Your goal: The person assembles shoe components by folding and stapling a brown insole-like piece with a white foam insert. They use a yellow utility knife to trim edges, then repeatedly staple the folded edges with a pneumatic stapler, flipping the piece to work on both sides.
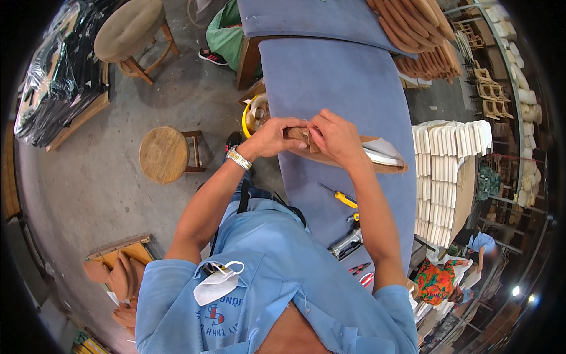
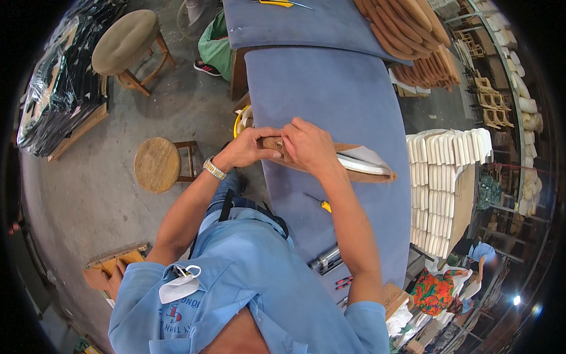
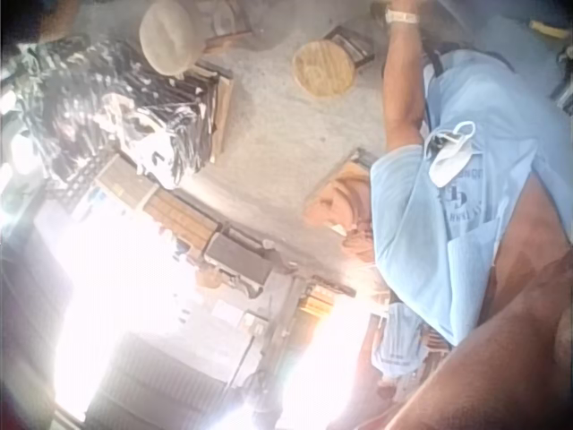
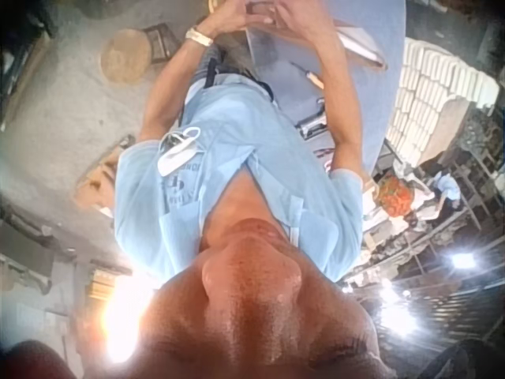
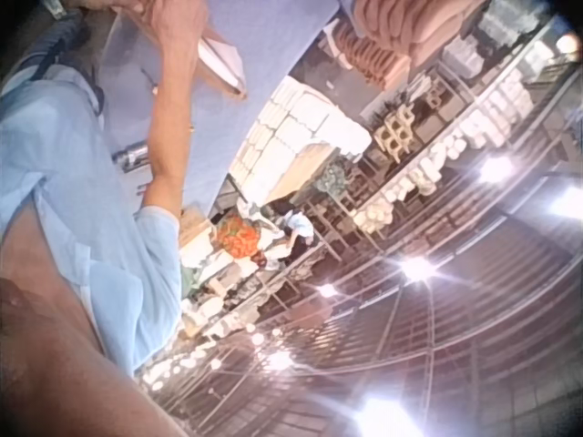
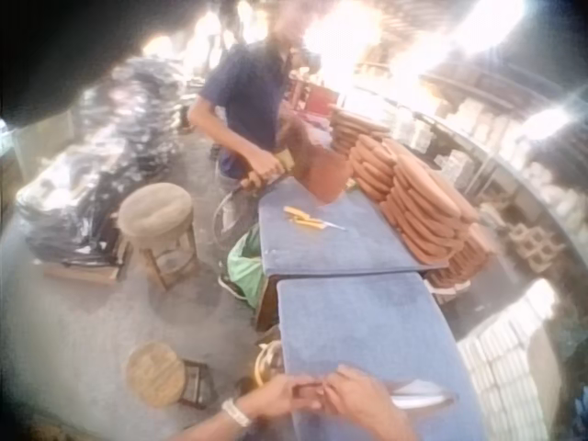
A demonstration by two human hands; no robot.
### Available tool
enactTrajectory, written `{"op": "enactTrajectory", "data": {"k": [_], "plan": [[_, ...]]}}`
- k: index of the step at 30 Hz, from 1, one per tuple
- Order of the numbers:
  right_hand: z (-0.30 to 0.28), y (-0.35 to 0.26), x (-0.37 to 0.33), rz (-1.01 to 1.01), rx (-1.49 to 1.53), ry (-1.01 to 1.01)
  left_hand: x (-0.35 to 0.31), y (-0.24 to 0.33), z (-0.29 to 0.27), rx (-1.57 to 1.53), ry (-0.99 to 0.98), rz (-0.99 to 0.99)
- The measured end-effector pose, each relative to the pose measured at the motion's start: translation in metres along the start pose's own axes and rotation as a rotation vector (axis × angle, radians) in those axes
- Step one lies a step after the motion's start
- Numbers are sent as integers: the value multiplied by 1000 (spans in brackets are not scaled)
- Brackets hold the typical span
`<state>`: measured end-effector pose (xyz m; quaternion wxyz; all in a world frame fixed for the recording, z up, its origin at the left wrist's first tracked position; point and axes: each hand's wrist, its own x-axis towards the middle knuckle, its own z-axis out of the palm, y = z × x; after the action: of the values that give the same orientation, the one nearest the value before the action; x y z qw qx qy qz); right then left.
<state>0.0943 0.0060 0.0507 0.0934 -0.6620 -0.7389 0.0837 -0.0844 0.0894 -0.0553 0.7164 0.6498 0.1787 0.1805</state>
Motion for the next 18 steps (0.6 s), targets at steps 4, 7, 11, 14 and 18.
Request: {"op": "enactTrajectory", "data": {"k": [4,7,11,14,18], "plan": [[11,8,5,-36,-55,145,1,-2,-2,-6,-14,14],[8,16,13,70,14,330,4,-6,0,9,-6,87],[-10,-30,17,103,250,385,5,16,-5,145,3,-103],[10,-82,6,-229,362,266,21,-35,-22,-60,-65,184],[12,-81,-40,-21,523,23,11,-7,-16,0,-92,-35]]}}
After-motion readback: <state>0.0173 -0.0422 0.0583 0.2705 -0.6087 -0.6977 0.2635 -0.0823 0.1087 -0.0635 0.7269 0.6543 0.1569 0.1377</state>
